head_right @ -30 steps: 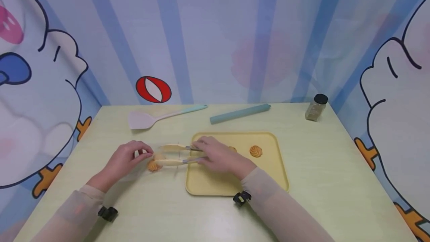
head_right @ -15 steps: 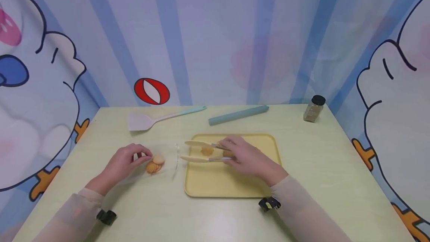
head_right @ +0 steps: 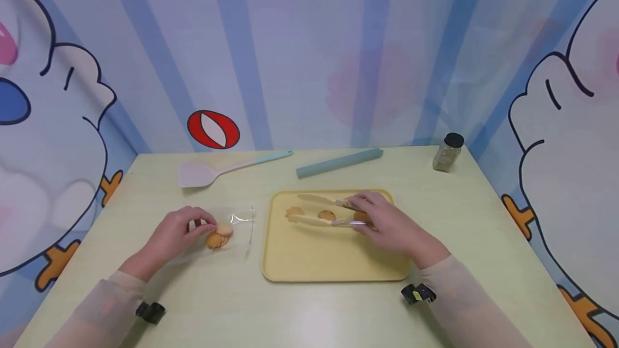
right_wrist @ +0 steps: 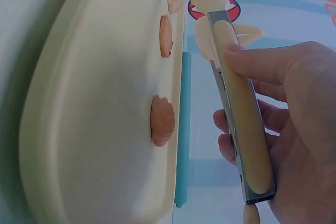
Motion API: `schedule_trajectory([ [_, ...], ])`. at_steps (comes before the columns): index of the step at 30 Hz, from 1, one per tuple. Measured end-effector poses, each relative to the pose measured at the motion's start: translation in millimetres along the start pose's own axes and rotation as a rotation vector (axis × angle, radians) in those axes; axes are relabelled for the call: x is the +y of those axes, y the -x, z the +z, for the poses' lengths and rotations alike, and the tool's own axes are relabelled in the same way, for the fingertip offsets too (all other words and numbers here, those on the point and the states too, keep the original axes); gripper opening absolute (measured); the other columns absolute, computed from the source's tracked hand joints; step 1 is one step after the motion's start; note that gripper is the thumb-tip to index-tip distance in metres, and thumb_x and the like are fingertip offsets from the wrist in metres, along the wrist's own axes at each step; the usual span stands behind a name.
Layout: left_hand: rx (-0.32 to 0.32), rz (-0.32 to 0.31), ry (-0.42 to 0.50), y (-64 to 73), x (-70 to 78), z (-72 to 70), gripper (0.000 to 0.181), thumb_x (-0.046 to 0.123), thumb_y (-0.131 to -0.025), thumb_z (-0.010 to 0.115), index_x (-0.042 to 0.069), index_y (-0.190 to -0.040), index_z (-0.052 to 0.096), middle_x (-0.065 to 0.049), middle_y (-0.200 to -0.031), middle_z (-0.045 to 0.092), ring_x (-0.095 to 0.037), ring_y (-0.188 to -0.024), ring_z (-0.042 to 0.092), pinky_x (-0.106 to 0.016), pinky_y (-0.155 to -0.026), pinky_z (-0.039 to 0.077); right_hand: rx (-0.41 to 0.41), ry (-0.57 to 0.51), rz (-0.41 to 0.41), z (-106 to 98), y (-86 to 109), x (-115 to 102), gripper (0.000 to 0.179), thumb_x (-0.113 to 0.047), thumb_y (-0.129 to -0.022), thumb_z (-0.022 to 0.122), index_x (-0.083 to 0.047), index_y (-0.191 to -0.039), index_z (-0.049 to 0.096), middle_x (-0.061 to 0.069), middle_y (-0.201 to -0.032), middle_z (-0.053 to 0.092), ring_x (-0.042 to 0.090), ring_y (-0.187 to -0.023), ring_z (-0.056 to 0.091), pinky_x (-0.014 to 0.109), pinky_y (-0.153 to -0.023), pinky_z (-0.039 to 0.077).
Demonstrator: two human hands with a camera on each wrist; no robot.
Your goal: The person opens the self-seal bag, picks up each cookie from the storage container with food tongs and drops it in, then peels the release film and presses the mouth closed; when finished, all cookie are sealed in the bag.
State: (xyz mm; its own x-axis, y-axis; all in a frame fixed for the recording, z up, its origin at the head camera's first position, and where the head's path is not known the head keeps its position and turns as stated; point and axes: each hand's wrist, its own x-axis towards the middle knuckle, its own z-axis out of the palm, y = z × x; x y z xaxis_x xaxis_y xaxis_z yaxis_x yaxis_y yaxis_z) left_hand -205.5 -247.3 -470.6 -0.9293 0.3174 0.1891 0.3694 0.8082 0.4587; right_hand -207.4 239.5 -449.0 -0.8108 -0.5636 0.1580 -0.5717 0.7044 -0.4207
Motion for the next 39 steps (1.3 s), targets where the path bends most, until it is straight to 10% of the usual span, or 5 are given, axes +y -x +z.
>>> schedule_trajectory([
  [24, 0.025, 0.043, -0.012, -0.7, -0.8, -2.3, 0.011, 0.017, -0.090, 0.081, 0.021, -0.098, 0.077, 0.008, -0.091, 0.070, -0.010, -0.078, 0.054, -0.029, -0.070, 0.047, -0.075, 0.067, -0.054, -3, -18.0, 1, 0.055, -0.023, -0.099, 0.071, -0.007, -0.148, 0.053, 0.015, -0.143, 0.055, 0.033, -0.128, 0.054, 0.053, -0.104, 0.049],
  [39, -0.041, -0.052, 0.000, 0.2, 3.1, -4.9, 0.010, 0.020, -0.092, 0.079, 0.023, -0.101, 0.077, 0.008, -0.094, 0.070, -0.014, -0.083, 0.056, -0.032, -0.075, 0.047, -0.047, 0.120, -0.137, 0, -25.4, 0, 0.048, -0.016, -0.096, 0.074, -0.004, -0.141, 0.060, 0.016, -0.130, 0.062, 0.027, -0.109, 0.061, 0.047, -0.089, 0.054],
])
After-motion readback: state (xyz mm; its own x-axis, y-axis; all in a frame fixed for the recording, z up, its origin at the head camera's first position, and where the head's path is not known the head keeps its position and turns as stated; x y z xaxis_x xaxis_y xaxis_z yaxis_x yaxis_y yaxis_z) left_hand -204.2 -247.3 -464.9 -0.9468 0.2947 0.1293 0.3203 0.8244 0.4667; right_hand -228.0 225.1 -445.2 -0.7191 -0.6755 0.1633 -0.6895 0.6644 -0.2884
